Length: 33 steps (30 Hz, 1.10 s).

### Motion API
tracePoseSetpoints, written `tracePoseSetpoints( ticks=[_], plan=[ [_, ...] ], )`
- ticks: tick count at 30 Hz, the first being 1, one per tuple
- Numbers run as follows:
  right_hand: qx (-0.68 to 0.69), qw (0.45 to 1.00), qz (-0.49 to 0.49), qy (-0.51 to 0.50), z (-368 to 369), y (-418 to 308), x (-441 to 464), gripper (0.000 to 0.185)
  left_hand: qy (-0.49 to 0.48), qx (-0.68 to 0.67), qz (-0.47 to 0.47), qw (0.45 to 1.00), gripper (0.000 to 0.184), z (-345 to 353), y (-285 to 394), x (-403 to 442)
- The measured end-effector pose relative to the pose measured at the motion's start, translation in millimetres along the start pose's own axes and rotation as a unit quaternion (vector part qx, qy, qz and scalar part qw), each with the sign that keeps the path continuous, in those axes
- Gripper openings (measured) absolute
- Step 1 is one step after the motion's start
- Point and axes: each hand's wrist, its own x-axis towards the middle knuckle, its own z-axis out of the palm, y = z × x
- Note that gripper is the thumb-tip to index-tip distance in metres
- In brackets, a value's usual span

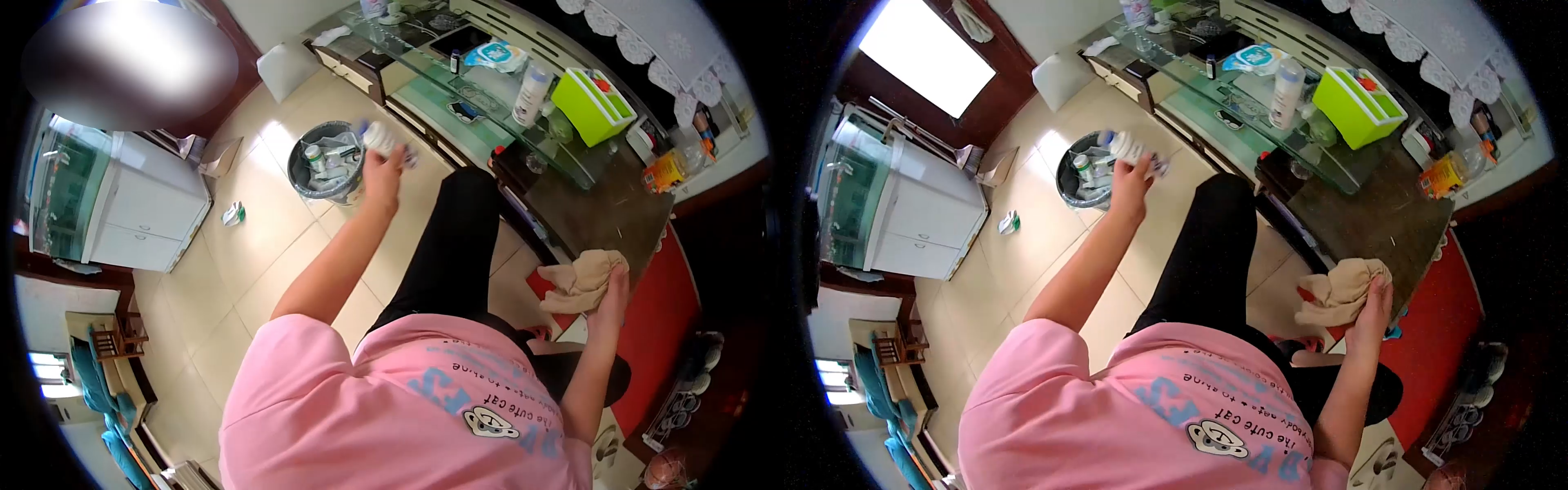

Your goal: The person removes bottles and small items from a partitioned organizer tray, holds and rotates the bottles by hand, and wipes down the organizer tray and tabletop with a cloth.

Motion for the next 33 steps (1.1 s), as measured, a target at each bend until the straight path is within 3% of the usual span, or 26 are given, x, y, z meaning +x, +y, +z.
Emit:
tracePoseSetpoints(
  ticks=[1, 2, 3, 4, 6, 8, 9, 11, 13, 17, 19, 21, 25, 28, 30, 31, 32, 33],
  plan=[
    [0.000, 0.998, -0.021, -0.060, -1, 2, 2, 0.050, 0.054, -0.056, -0.004, 0.997, 0.026, -19, -10, 10],
    [0.001, 0.998, -0.022, -0.063, 1, 3, 3, 0.050, 0.067, -0.029, -0.065, 0.995, 0.029, -48, -27, 28],
    [-0.004, 0.998, -0.013, -0.062, 2, 3, 3, 0.050, 0.095, -0.070, -0.051, 0.992, 0.029, -74, -49, 55],
    [-0.009, 0.998, -0.003, -0.061, 4, 4, 3, 0.050, 0.106, -0.126, 0.023, 0.986, 0.032, -87, -52, 69],
    [-0.008, 0.998, 0.007, -0.060, 7, 5, 3, 0.049, 0.103, -0.031, -0.051, 0.993, 0.041, -130, -52, 106],
    [0.000, 0.998, 0.001, -0.064, 12, 2, 1, 0.047, -0.016, 0.010, -0.195, 0.981, 0.053, -224, -137, 197],
    [0.001, 0.998, 0.000, -0.058, 13, 3, 3, 0.047, -0.044, 0.098, -0.224, 0.969, 0.052, -227, -142, 200],
    [0.012, 0.999, 0.004, -0.036, 7, 5, 6, 0.044, -0.059, 0.237, -0.210, 0.947, 0.049, -209, -142, 175],
    [0.022, 0.999, 0.016, -0.018, -1, 7, 5, 0.037, -0.062, 0.270, -0.157, 0.948, 0.046, -190, -150, 155],
    [0.110, 0.994, 0.006, -0.011, -23, 9, 7, 0.041, -0.081, 0.218, -0.006, 0.973, 0.040, -123, -130, 121],
    [0.169, 0.985, 0.011, -0.019, -30, -5, 7, 0.041, -0.098, 0.206, 0.077, 0.971, 0.036, -64, -85, 88],
    [0.173, 0.985, -0.018, -0.014, -48, -9, 14, 0.040, -0.164, 0.253, 0.179, 0.936, 0.032, 6, -38, 37],
    [0.197, 0.978, -0.059, -0.021, -81, -29, 18, 0.039, -0.328, 0.286, 0.261, 0.862, 0.026, 105, 18, -42],
    [0.206, 0.976, -0.070, 0.005, -112, -45, 35, 0.039, -0.405, 0.277, 0.282, 0.824, 0.021, 161, 10, -66],
    [0.198, 0.977, -0.083, 0.011, -135, -49, 59, 0.035, -0.443, 0.304, 0.351, 0.767, 0.021, 193, -2, -70],
    [0.148, 0.983, -0.106, 0.033, -145, -49, 75, 0.032, -0.447, 0.312, 0.411, 0.731, 0.023, 216, 1, -82],
    [0.095, 0.986, -0.126, 0.055, -154, -49, 93, 0.030, -0.454, 0.313, 0.410, 0.727, 0.023, 233, 1, -82],
    [0.076, 0.985, -0.139, 0.074, -160, -48, 112, 0.029, -0.481, 0.332, 0.441, 0.681, 0.024, 249, 0, -81]
  ],
)
